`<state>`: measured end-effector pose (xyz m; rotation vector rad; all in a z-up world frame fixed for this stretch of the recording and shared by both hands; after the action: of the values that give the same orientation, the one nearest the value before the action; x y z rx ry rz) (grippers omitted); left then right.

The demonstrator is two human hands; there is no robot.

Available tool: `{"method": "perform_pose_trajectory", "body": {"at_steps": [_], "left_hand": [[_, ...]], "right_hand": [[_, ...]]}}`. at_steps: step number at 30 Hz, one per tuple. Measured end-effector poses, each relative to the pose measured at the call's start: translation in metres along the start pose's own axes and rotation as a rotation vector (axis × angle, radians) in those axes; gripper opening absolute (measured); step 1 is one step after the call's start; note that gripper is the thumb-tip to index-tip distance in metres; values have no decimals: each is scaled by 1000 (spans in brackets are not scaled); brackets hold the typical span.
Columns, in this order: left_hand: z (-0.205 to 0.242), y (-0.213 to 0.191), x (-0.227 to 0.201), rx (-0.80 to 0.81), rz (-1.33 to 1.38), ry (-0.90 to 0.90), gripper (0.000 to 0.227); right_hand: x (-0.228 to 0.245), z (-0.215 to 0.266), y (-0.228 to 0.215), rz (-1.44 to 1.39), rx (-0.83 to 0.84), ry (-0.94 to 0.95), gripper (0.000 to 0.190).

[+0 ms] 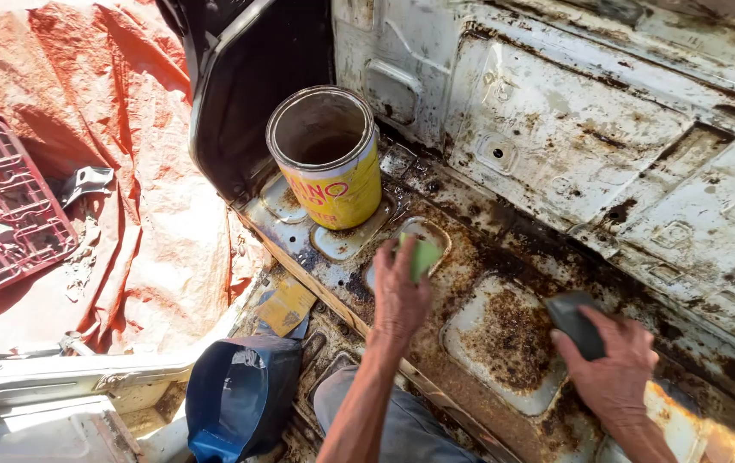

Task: The person scrapes debris from the floor of a vehicle's cargo area using a metal scraper, then wipes the surface with a green sponge. A yellow can and a blue dustpan are visible nearby.

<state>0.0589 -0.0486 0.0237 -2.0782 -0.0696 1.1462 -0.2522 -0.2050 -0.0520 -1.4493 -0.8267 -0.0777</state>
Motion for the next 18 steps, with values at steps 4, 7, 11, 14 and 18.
{"method": "perform_pose_trajectory", "body": {"at_steps": [4,7,11,14,18], "left_hand": [[-22,-31,54,-41,-54,46,51],[-28,-27,106,-6,-254,120,50],[-23,-39,117,-35,-217,51,45],[-24,-40,122,-66,-261,48,47],[-22,-45,117,-80,-267,45,50]], "right_hand": [[101,-16,41,-106,-8,-361,61],[136,-50,87,-14,3,-419,48],[155,-47,118,139,-37,-413,44],[182,4,117,139,29,-510,49],[160,-16,129,226,67,-546,44]]}}
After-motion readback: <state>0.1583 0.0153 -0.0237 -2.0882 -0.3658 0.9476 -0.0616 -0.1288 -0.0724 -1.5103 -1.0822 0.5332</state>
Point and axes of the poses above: each hand's wrist, its own z-axis away from the middle knuckle, its own y-axis out of the palm, x = y × z, the point moved 8 cm from there along -z, towards the middle knuckle, and after that the axes turned 2 degrees about -x, right-handed, at the moved point
